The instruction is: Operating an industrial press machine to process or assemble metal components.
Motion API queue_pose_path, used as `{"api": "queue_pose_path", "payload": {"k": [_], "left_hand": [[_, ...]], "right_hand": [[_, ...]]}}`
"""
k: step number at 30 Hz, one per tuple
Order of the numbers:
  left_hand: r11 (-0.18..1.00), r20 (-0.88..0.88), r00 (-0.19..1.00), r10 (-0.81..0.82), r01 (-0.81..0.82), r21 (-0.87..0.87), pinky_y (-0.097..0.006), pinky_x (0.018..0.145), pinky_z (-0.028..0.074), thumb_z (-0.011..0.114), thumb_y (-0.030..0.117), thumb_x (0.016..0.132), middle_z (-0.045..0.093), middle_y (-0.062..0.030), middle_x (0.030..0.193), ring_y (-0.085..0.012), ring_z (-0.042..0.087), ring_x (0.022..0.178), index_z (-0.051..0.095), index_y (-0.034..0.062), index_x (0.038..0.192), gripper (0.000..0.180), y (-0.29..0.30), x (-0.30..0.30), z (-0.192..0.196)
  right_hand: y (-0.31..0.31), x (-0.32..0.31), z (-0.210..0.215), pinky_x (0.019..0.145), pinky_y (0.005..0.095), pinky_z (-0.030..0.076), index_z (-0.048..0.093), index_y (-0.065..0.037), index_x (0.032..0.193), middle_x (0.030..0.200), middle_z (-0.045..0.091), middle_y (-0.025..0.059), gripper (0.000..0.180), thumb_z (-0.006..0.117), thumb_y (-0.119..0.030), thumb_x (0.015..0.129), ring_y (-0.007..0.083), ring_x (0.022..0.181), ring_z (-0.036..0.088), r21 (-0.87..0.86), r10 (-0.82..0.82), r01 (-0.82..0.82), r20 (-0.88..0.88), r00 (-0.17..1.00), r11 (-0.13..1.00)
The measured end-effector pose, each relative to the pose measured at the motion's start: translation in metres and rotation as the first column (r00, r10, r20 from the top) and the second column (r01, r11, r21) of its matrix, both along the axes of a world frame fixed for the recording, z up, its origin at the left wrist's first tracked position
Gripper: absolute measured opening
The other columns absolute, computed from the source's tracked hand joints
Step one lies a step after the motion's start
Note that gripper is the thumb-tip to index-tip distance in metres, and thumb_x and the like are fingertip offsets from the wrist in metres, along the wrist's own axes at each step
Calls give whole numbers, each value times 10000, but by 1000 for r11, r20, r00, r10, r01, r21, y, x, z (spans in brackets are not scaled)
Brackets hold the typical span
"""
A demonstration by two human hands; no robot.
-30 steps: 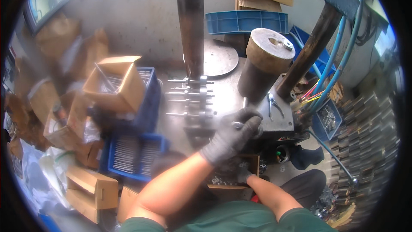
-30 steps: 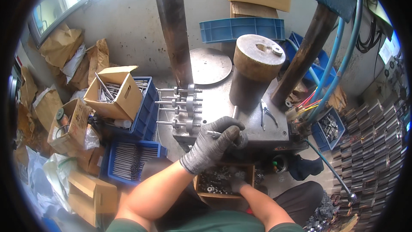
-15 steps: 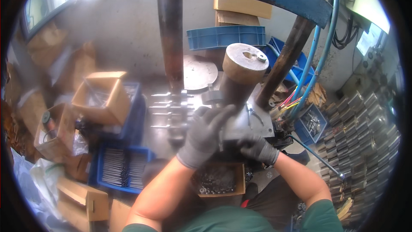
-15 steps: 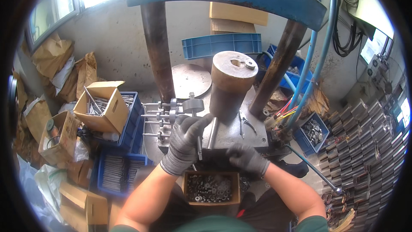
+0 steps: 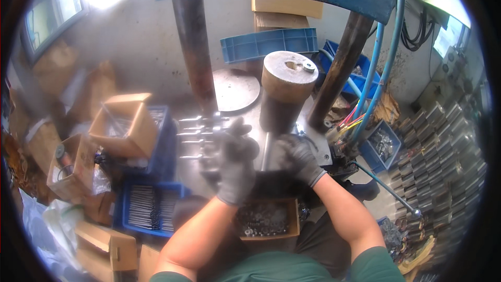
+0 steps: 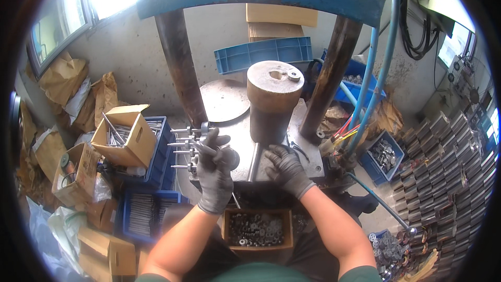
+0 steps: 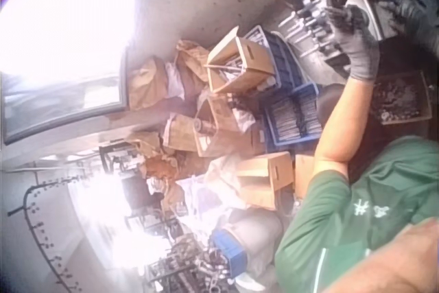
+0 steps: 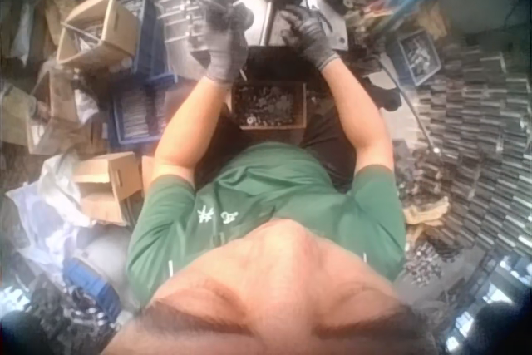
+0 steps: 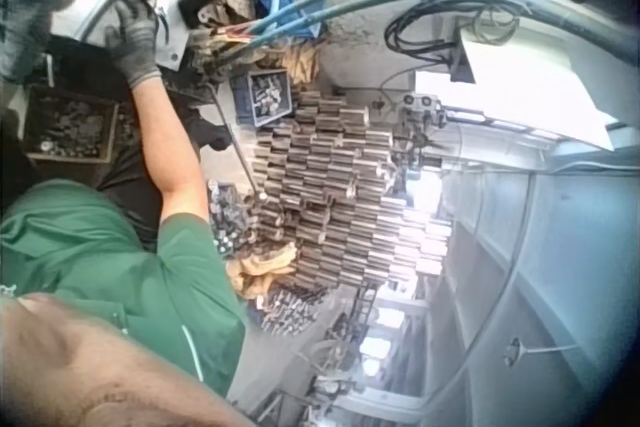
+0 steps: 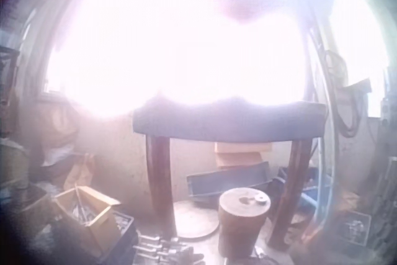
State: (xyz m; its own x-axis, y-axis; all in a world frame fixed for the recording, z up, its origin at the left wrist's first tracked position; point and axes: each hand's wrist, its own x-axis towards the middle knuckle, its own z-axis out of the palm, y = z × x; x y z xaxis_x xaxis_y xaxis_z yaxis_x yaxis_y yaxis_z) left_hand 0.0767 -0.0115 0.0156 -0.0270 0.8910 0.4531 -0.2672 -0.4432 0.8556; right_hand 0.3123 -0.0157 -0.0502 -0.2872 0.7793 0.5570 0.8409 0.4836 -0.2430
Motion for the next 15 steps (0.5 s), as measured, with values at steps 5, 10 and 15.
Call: {"api": "queue_pose_path", "payload": {"k": [5,10,15], "left_hand": [[897,394,905,-162,301,-324,-354,905,621,701,220,1064,629,-142,1313,-222,670,1123,266,219,1667,743,-3,6,1],[854,479,865,-147,356,-379,-396,844,644,717,142,1026,653,-156,1240,-256,702,1058,380,108,1531,608,-7,9,2],[774,499,863,-79,369,-515,-424,830,646,724,161,1014,659,-162,1230,-277,716,1021,427,78,1474,554,-2,14,5]], "right_hand": [[-16,25,7,1039,463,536,739,-24,1211,1277,666,170,501,875,-209,766,379,1182,620,-103,-171,162,-81,982,981],[-30,21,3,876,439,571,790,-53,1017,1037,702,135,292,865,-247,812,332,988,682,-60,-174,171,-38,984,983],[-37,14,-5,789,450,580,774,-75,939,936,708,130,122,806,-172,871,353,841,690,-59,-172,167,-91,981,984]]}}
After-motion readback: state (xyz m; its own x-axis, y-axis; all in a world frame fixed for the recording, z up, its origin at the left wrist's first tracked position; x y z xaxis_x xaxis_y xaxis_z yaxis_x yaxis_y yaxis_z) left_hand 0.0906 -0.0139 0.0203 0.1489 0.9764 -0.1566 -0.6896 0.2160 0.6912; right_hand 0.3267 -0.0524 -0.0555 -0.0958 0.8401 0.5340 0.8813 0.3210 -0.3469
